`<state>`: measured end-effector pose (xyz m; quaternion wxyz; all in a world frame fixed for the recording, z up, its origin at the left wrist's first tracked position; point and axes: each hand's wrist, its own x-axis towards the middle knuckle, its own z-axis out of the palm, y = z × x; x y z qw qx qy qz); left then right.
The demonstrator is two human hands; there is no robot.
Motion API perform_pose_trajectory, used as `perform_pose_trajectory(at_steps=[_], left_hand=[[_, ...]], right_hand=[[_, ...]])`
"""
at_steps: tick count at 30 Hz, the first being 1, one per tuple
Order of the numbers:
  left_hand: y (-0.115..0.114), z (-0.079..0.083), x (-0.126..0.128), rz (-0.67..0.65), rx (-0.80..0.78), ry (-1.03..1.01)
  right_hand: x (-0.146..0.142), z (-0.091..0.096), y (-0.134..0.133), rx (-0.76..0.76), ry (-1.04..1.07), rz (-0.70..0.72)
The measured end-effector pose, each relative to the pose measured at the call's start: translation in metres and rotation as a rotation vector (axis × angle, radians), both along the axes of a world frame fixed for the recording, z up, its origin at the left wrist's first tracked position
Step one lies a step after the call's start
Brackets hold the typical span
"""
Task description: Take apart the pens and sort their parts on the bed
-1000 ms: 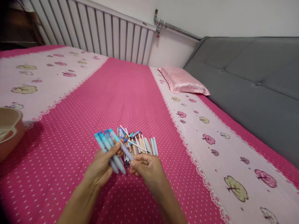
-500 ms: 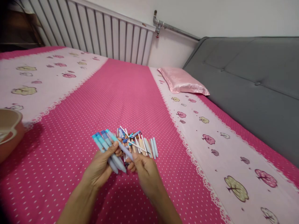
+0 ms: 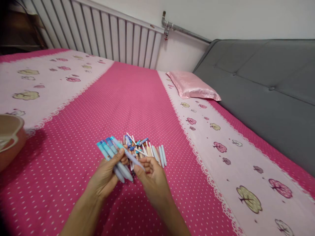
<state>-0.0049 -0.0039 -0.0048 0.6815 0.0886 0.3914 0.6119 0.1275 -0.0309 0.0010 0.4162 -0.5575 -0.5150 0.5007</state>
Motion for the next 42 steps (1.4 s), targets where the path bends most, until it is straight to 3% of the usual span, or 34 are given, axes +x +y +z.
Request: perform_pose_trajectory(at_steps=[4, 11, 16, 23, 28, 33, 39, 42], left_hand=[[0.0, 0.001, 0.001, -0.015, 0.007, 0.013], [0.006, 0.0, -0.003, 0.122, -0.016, -0.022], [0.006, 0.0, -0.007, 0.188, -0.036, -0.004], [0.006, 0.0, -0.004, 0.156, -0.055, 0.045], [0.006, -0.005, -0.002, 0.088, -0.064, 0.073], [0.005, -0.008, -0.003, 0.064, -0.072, 0.071], [0.005, -0.007, -0.002, 0.075, -0.083, 0.093], [0.005, -0.007, 0.0, 0.059, -0.092, 0.11]], right_hand=[[0.002, -0.002, 0.001, -0.013, 0.026, 0.072], [0.011, 0.005, -0.002, 0.112, -0.286, -0.193], [0.017, 0.006, 0.001, 0.231, -0.438, -0.295], [0.016, 0.001, 0.001, 0.469, -0.568, -0.371], [0.016, 0.001, 0.0, 0.543, -0.601, -0.41], [0.019, 0.011, -0.005, 0.524, -0.573, -0.438], [0.038, 0.034, -0.015, 0.346, -0.545, -0.586], [0.045, 0.027, -0.007, 0.333, -0.547, -0.584]])
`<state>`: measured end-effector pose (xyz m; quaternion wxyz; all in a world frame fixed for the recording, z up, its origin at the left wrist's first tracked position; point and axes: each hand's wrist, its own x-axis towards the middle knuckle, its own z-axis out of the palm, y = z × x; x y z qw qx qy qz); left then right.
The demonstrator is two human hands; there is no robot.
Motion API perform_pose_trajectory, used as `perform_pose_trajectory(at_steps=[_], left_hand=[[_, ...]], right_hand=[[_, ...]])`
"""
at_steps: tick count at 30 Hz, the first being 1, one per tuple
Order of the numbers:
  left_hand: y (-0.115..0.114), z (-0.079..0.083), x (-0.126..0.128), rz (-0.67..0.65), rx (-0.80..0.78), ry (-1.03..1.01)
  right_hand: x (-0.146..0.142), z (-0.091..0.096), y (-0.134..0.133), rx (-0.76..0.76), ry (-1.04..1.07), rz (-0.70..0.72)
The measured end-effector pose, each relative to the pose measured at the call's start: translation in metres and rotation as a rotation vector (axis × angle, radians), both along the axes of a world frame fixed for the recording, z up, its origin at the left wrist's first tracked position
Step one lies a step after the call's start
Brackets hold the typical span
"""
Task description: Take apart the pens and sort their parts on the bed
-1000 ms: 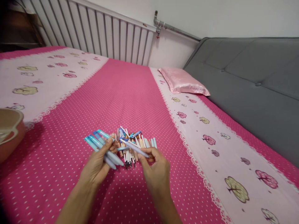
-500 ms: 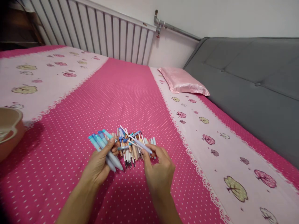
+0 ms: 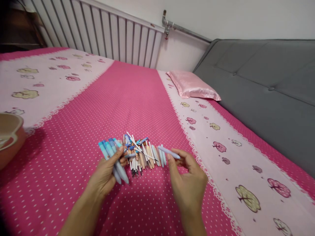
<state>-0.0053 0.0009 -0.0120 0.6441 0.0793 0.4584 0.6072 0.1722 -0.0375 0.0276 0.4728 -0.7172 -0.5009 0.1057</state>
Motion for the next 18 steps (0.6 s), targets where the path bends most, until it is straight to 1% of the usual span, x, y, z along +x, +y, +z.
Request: perform_pose_trajectory(at_steps=[3, 5, 7, 11, 15, 18], left_hand=[[0.0, 0.0, 0.0, -0.048, 0.011, 0.002], [0.0, -0.001, 0.0, -0.064, 0.015, 0.001], [0.0, -0.001, 0.0, -0.063, 0.014, -0.002], [-0.001, 0.0, -0.001, -0.053, 0.013, -0.011], [0.0, 0.001, -0.001, -0.05, 0.004, -0.022], [0.0, 0.001, -0.001, -0.038, 0.016, -0.03]], right_hand=[[0.002, -0.023, 0.016, -0.145, -0.082, 0.116], [0.002, -0.038, 0.025, -0.246, -0.186, 0.165], [0.002, -0.048, 0.029, -0.275, -0.298, 0.22], [0.002, -0.052, 0.028, -0.215, -0.46, 0.318], [-0.002, -0.053, 0.028, -0.248, -0.532, 0.356], [-0.007, -0.056, 0.03, -0.24, -0.567, 0.404]])
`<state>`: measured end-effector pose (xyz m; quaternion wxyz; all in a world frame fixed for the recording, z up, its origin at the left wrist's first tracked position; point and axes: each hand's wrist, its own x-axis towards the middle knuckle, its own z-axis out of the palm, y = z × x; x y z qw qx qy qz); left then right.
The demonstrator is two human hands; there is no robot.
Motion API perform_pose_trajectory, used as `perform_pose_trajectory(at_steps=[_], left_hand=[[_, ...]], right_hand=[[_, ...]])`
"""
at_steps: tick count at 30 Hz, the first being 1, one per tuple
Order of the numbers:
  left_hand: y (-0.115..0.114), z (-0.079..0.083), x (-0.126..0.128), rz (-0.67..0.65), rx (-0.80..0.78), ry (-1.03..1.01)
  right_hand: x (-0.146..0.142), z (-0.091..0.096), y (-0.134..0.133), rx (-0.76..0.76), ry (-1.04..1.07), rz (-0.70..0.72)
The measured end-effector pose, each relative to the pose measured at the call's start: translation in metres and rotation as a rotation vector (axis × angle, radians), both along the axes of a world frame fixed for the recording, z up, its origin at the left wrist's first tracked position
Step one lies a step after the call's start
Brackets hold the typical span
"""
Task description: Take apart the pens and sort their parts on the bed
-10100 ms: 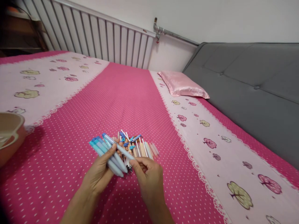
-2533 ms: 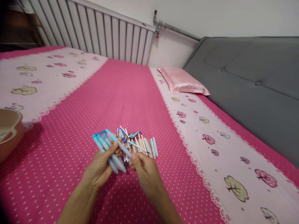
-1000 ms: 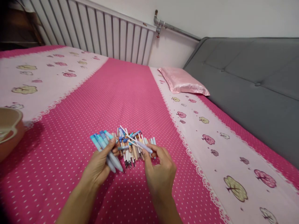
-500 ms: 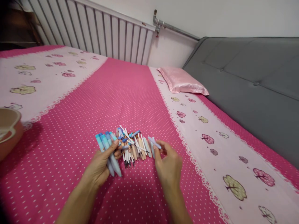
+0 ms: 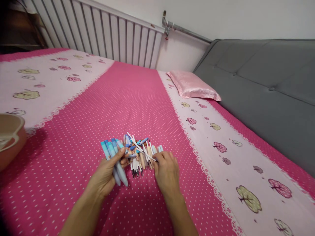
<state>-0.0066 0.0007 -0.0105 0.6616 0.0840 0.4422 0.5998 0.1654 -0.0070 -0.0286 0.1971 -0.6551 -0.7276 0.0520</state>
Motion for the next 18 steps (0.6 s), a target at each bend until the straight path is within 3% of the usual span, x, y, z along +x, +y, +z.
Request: perform_pose_trajectory(at_steps=[7, 11, 15, 18], left_hand=[[-0.002, -0.003, 0.002, -0.072, -0.005, 0.141], [-0.004, -0.009, 0.006, -0.16, 0.042, 0.385], [-0.005, -0.017, 0.01, -0.19, 0.059, 0.486], [-0.005, -0.019, 0.011, -0.194, 0.073, 0.553]], right_hand=[[-0.005, -0.002, 0.0, -0.023, -0.007, -0.002], [0.0, 0.002, 0.0, 0.014, 0.248, 0.007], [0.004, 0.001, 0.002, -0.082, 0.547, -0.088], [0.003, -0.002, 0.003, -0.082, 0.567, -0.173]])
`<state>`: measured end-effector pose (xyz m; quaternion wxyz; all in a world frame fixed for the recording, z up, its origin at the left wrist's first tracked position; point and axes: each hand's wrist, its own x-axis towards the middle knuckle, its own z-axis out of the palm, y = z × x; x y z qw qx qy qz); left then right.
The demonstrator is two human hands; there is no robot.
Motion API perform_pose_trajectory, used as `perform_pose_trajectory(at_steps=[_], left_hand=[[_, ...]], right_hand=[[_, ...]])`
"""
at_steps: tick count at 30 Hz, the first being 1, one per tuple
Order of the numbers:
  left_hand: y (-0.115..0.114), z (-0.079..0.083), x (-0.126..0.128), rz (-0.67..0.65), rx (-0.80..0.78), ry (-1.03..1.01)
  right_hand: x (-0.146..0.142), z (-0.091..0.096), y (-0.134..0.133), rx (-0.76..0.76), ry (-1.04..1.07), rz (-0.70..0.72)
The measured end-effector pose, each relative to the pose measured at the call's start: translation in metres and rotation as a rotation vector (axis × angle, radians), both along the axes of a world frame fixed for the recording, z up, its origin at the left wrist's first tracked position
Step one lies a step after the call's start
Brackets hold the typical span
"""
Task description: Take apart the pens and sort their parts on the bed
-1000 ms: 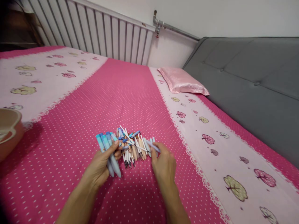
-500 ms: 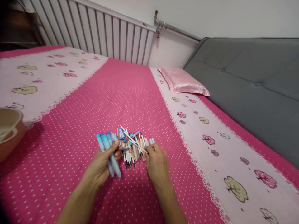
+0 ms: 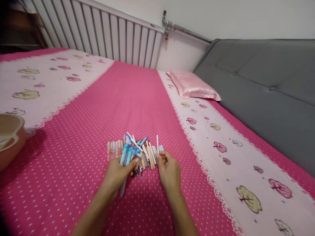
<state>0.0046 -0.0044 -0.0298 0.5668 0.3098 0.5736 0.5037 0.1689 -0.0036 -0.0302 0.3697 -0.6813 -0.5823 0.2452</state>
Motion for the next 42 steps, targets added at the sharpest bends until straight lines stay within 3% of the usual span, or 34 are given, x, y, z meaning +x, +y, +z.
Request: perform_pose_trajectory(at_steps=[4, 8, 12, 14, 16, 19, 31, 37, 42], left_hand=[[0.001, 0.004, -0.001, -0.015, -0.006, 0.087], [0.0, 0.016, -0.001, -0.002, 0.003, -0.253], [-0.002, 0.027, -0.002, 0.035, -0.043, -0.636], [-0.002, 0.03, -0.003, 0.062, -0.056, -0.709], [-0.001, 0.031, -0.004, 0.073, -0.054, -0.728], [0.0, 0.031, -0.005, 0.058, -0.048, -0.727], [0.001, 0.029, -0.007, 0.084, -0.039, -0.608], [0.001, 0.028, -0.006, 0.11, -0.053, -0.592], [0.002, 0.031, -0.005, 0.21, -0.062, -0.585]], right_hand=[[-0.004, 0.006, -0.002, 0.036, -0.143, -0.02], [-0.013, 0.023, -0.012, 0.035, -0.084, -0.003], [-0.026, 0.035, -0.025, -0.205, 0.199, 0.344], [-0.033, 0.034, -0.028, -0.281, 0.297, 0.491], [-0.037, 0.033, -0.029, -0.325, 0.424, 0.543], [-0.036, 0.032, -0.027, -0.367, 0.594, 0.493], [-0.021, 0.04, -0.025, -0.495, 0.831, 0.385], [-0.023, 0.037, -0.024, -0.324, 0.634, 0.391], [-0.028, 0.039, -0.03, -0.182, 0.321, 0.355]])
